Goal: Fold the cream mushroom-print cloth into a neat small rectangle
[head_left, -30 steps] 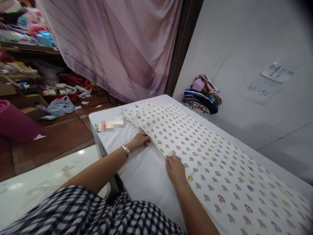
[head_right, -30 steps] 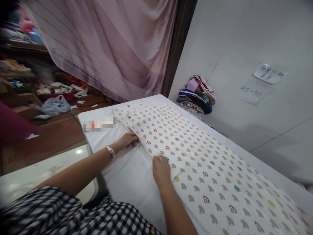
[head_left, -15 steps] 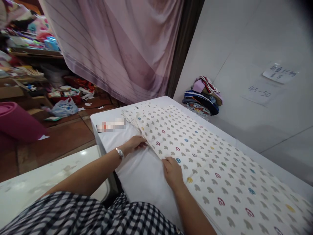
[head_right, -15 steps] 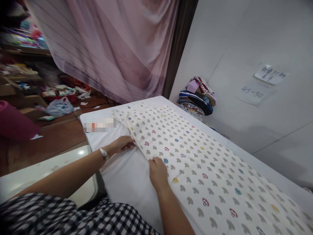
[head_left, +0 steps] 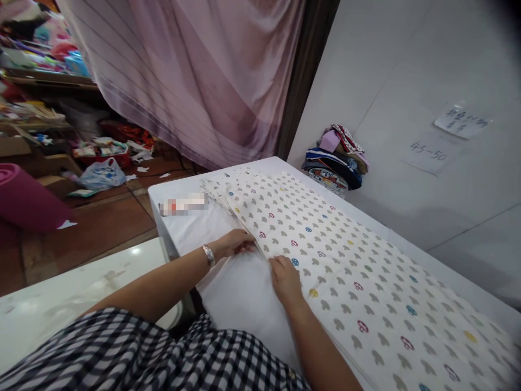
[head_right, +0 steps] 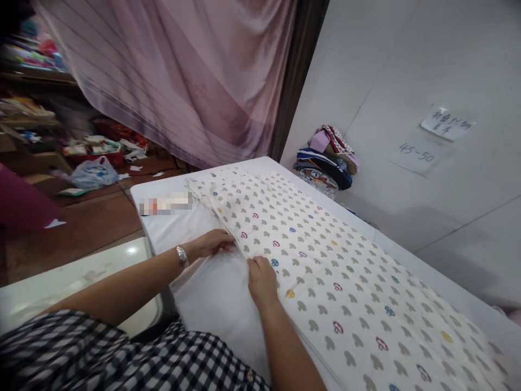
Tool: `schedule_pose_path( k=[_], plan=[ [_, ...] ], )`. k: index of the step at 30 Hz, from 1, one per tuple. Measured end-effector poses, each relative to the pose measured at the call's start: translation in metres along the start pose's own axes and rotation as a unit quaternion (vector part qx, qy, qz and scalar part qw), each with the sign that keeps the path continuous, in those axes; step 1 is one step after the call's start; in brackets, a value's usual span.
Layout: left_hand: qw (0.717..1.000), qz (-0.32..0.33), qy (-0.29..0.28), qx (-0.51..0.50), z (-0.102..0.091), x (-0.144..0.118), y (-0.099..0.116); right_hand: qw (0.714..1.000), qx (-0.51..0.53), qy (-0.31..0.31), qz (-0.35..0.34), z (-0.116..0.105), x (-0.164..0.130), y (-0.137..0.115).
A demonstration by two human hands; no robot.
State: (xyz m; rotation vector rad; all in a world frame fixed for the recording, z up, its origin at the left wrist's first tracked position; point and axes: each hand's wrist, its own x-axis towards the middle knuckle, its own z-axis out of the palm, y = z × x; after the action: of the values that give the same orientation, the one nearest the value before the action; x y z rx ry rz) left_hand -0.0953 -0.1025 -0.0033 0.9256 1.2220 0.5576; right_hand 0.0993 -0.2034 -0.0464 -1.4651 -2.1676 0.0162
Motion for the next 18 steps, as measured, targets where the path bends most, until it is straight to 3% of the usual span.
schedule_pose_path(
  k=[5, 8, 14, 18],
  plan=[
    [0.999, -0.006, -0.038, 0.020, 0.024, -0.007, -0.004, 1.000, 0.000, -0.007, 0.000, -0.004, 0.001, -0.002],
    [0.999, -0.007, -0.028, 0.026, 0.033, -0.014, -0.003, 1.000, 0.007, -0.005, 0.000, -0.005, 0.001, -0.002],
    [0.998, -0.037, -0.051, -0.004, 0.026, -0.027, -0.006, 1.000, 0.016, 0.009, -0.004, -0.008, 0.000, -0.005],
    [0.999, -0.004, -0.044, 0.000, 0.022, -0.025, -0.009, 0.999, 0.001, -0.024, -0.021, -0.011, 0.000, -0.011]
  ],
)
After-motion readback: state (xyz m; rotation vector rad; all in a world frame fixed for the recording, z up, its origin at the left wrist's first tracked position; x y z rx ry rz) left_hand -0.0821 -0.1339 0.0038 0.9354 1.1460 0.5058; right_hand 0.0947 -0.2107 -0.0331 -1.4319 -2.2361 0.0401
